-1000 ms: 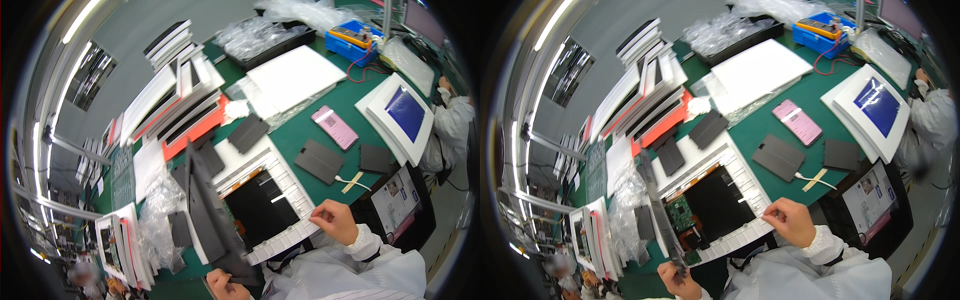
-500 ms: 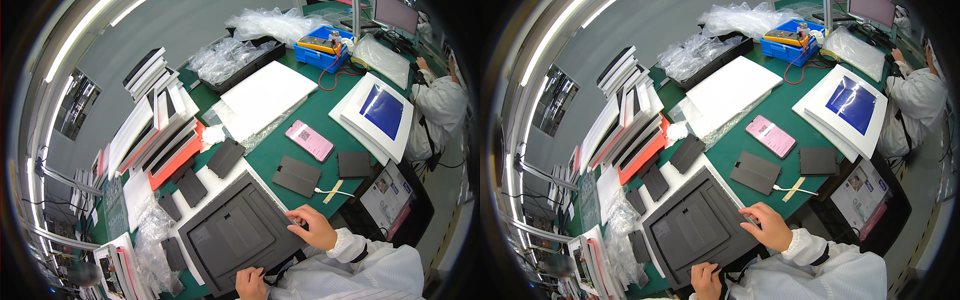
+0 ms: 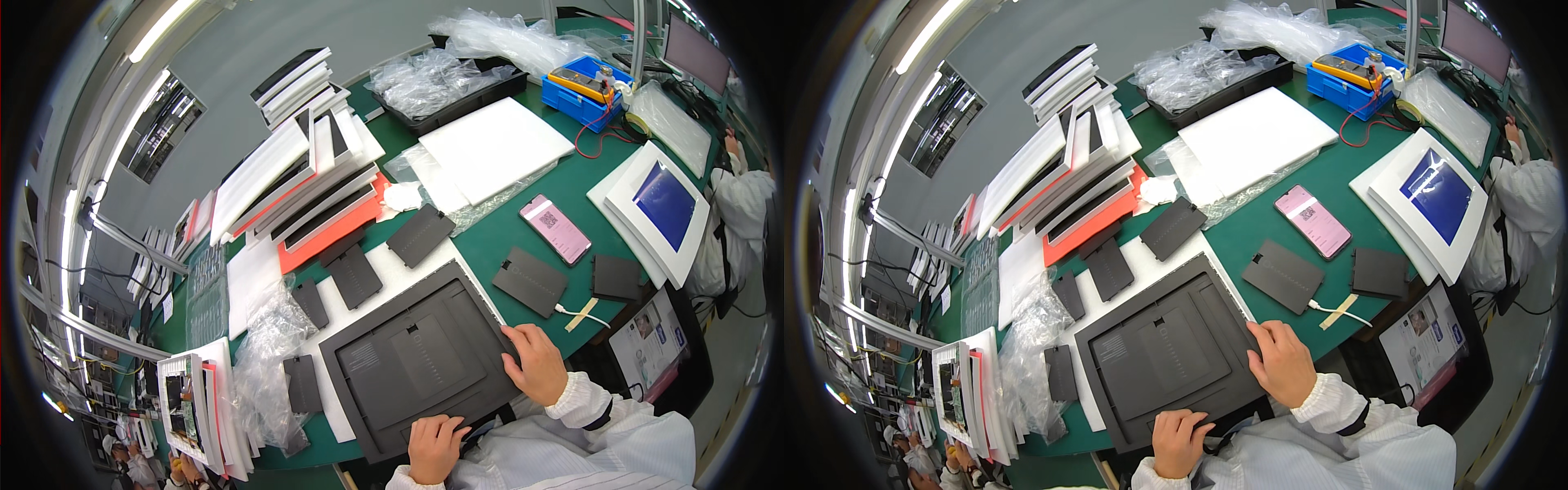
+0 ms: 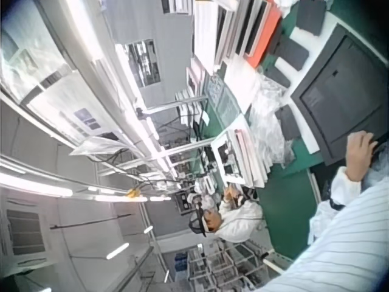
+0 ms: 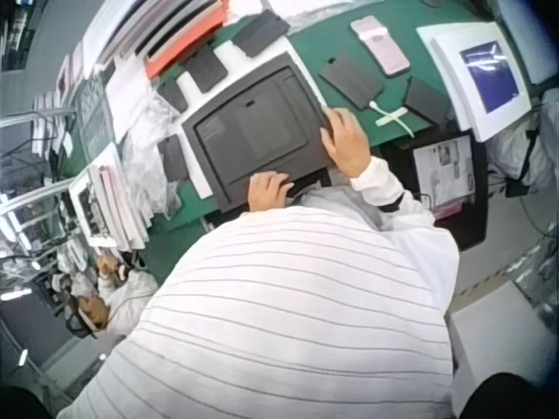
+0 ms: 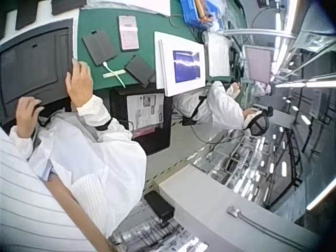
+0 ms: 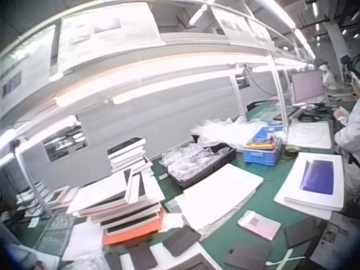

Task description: The person is assembling and testing large display or tablet components, including connecting ribbon cables and fitting the screen into a frame.

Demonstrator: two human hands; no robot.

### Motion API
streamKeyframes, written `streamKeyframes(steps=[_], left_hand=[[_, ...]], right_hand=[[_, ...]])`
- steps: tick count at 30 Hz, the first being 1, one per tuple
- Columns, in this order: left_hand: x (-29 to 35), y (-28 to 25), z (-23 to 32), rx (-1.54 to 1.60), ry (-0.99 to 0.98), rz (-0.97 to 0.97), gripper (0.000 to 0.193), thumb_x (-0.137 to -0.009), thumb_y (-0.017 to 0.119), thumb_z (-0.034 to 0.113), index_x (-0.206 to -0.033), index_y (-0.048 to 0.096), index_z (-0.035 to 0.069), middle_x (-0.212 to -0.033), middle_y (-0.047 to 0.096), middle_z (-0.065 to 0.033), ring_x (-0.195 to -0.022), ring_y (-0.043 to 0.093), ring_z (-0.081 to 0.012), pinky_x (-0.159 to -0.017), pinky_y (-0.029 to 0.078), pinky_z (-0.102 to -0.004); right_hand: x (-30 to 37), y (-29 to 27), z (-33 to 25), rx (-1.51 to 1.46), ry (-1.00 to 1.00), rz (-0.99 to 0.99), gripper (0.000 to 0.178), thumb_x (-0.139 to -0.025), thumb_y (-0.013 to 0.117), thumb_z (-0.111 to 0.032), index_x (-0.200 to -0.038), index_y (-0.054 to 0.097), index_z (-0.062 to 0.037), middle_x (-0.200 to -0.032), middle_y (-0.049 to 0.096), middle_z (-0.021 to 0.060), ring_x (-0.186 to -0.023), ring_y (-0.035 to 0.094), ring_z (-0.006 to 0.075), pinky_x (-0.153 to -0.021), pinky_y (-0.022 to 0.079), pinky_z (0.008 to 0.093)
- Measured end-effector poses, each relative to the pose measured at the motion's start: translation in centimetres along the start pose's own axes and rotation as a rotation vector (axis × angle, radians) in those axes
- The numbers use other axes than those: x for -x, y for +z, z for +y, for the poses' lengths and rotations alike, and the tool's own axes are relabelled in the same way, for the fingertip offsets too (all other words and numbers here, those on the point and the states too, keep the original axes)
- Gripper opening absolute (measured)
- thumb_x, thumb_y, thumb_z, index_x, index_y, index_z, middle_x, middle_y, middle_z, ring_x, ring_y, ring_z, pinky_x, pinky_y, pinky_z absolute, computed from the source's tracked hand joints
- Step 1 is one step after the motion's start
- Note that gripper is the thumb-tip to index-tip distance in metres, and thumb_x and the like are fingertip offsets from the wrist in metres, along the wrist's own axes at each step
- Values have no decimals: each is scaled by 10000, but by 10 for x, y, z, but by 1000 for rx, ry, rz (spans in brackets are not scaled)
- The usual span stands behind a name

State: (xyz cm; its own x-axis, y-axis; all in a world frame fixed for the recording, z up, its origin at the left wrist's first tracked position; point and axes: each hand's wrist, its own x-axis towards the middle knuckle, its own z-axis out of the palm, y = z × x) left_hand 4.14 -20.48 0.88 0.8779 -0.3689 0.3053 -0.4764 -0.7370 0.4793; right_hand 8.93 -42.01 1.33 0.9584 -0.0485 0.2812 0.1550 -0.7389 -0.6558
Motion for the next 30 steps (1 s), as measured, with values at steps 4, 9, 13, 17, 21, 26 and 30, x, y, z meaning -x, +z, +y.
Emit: streamKeyframes(steps=[4,9,13,17,21,26,30], left_hand=[[5,8,-1,3,-19,48,211,-652,738,139,-822,631,74,-771,549,-47,-726,520,-222,-643,417,-323],[9,9,0,85,-37,64,201,-676,724,157,-835,632,74,-774,547,-48,-727,516,-228,-640,409,-326],[0,2,2,83,-29,2,198,-705,708,172,-865,635,79,-781,546,-49,-727,512,-232,-655,395,-338],[-5,-9,7,66,-64,-81,194,-718,699,155,-886,638,81,-788,548,-49,-733,513,-234,-676,386,-348],[4,-1,-1,81,-113,-102,221,-684,679,109,-885,615,42,-882,544,-130,-851,514,-314,-750,416,-400],[7,-1,-3,155,-106,-76,258,-674,691,119,-916,618,65,-894,541,-127,-864,507,-315,-770,406,-412],[23,-11,-11,5,-37,-5,327,-656,701,87,-973,620,79,-875,539,-125,-857,510,-327,-773,406,-435]], right_hand=[[-4,-2,2,35,-60,15,381,-680,630,-33,-1052,557,-5,-948,553,118,-844,571,278,-713,488,354],[-8,-8,0,-38,-64,-38,378,-659,605,-4,-1034,561,-1,-984,598,145,-878,593,295,-756,495,349],[-7,-1,2,11,-120,21,390,-669,596,6,-1057,562,9,-1063,592,157,-932,587,308,-799,488,355],[0,10,10,174,-253,37,427,-690,589,11,-1115,547,21,-1155,557,165,-1020,562,308,-856,466,362],[-4,7,5,184,-225,-13,394,-710,598,-17,-1099,557,26,-1220,505,172,-1109,501,311,-892,444,368],[-4,-6,4,120,-207,-64,353,-720,583,0,-1072,581,-16,-1242,480,141,-1159,445,340,-919,428,383],[8,-23,18,14,-344,-376,324,-699,577,15,-1015,598,-48,-1224,476,149,-1187,414,351,-954,405,393]])
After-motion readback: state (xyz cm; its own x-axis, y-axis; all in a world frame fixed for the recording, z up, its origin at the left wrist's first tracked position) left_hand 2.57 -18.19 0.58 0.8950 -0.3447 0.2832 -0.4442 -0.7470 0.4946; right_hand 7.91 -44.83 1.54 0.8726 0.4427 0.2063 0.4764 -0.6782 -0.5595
